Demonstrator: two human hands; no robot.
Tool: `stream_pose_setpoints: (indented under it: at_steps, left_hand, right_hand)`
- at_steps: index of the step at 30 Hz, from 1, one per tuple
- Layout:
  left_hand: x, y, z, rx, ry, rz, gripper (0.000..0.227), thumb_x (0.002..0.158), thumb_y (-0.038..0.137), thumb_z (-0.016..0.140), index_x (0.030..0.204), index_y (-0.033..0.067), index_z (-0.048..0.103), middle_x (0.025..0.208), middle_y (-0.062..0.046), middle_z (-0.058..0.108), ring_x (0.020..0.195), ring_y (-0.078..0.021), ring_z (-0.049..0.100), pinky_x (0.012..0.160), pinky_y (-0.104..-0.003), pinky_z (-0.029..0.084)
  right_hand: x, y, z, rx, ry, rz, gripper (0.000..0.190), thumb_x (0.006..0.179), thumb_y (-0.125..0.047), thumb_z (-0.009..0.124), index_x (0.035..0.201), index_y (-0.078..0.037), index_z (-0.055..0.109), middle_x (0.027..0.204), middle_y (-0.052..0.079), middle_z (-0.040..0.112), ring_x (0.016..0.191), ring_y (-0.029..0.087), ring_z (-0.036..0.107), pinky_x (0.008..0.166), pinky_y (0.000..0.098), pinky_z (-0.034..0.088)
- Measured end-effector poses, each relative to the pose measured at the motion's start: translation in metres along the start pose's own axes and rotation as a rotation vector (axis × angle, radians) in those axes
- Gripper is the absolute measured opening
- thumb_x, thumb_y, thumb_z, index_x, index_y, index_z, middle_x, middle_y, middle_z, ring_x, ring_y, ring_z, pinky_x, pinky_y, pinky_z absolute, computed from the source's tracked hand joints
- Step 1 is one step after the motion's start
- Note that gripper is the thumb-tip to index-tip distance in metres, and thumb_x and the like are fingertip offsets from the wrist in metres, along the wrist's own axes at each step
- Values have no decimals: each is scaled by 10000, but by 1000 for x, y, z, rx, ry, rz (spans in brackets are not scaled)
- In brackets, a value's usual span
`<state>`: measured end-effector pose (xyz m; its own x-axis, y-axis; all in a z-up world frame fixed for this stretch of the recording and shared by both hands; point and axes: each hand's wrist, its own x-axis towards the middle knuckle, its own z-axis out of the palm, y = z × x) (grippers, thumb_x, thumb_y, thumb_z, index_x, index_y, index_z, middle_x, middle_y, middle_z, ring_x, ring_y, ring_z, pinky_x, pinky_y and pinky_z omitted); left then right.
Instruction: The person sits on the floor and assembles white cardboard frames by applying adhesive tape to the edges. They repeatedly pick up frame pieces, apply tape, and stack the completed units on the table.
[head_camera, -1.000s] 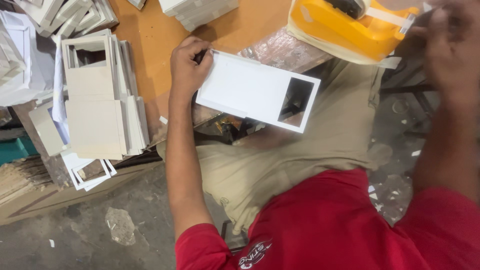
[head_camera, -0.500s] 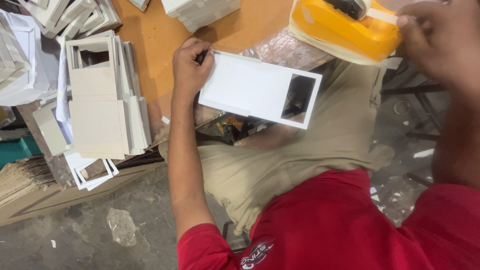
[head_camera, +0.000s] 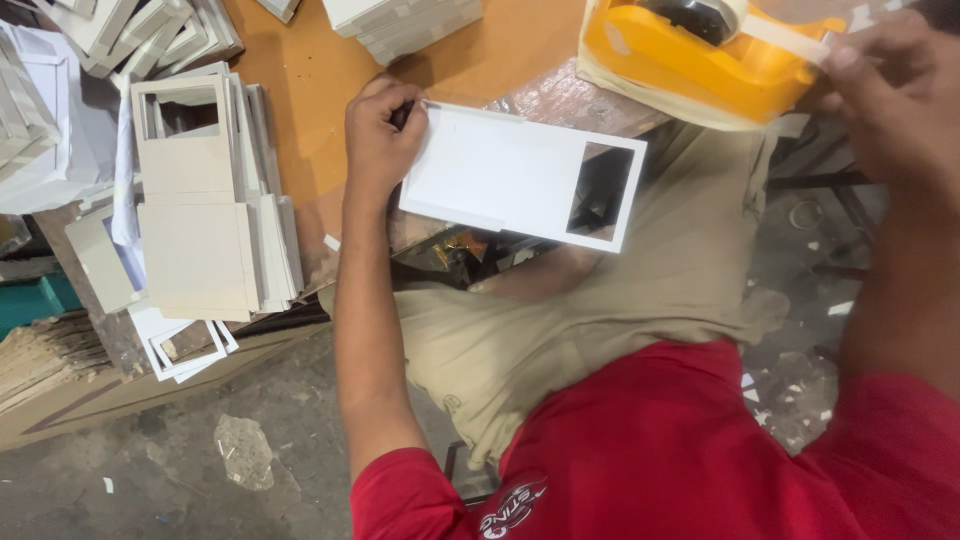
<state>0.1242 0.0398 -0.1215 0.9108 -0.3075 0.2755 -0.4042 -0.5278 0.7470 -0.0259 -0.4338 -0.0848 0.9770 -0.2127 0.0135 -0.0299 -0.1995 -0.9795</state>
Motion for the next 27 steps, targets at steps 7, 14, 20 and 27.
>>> stream_pose_setpoints:
  at_steps: [7, 14, 20, 27]
  left_hand:
    - [1, -1, 1, -12, 4, 2, 69, 858, -18, 707, 919, -41, 730, 836, -110, 657, 653, -188, 597, 619, -315, 470]
    - [1, 0, 1, 11, 4, 8, 77, 854, -17, 705, 922, -38, 736, 844, -104, 663, 660, -170, 600, 622, -308, 477]
    - [1, 2, 0, 5, 7, -11, 81, 851, -19, 705, 922, -44, 735, 832, -111, 649, 651, -175, 589, 617, -312, 467]
    - [-4, -3, 2, 16, 0, 35, 65, 866, -12, 718, 924, -35, 736, 843, -119, 654, 685, -194, 607, 635, -326, 482]
  right_hand:
    - [1, 35, -10, 168, -35, -13, 84, 1113, -48, 602, 1115, 29, 635, 1182, 190, 689, 1076, 264, 727, 1012, 410, 633]
    - [20, 79, -39, 55, -69, 24, 215, 1201, -125, 620, 1061, 38, 616, 1022, 175, 707, 880, 229, 697, 803, 336, 546]
    - [28, 84, -49, 25, -141, -7, 193, 1204, -144, 589, 1077, -1, 613, 1039, 125, 716, 914, 178, 715, 838, 318, 595]
    - [18, 144, -55, -569, 163, -302, 156, 1140, -78, 534, 1223, 44, 586, 1118, 160, 657, 1007, 249, 674, 895, 359, 574]
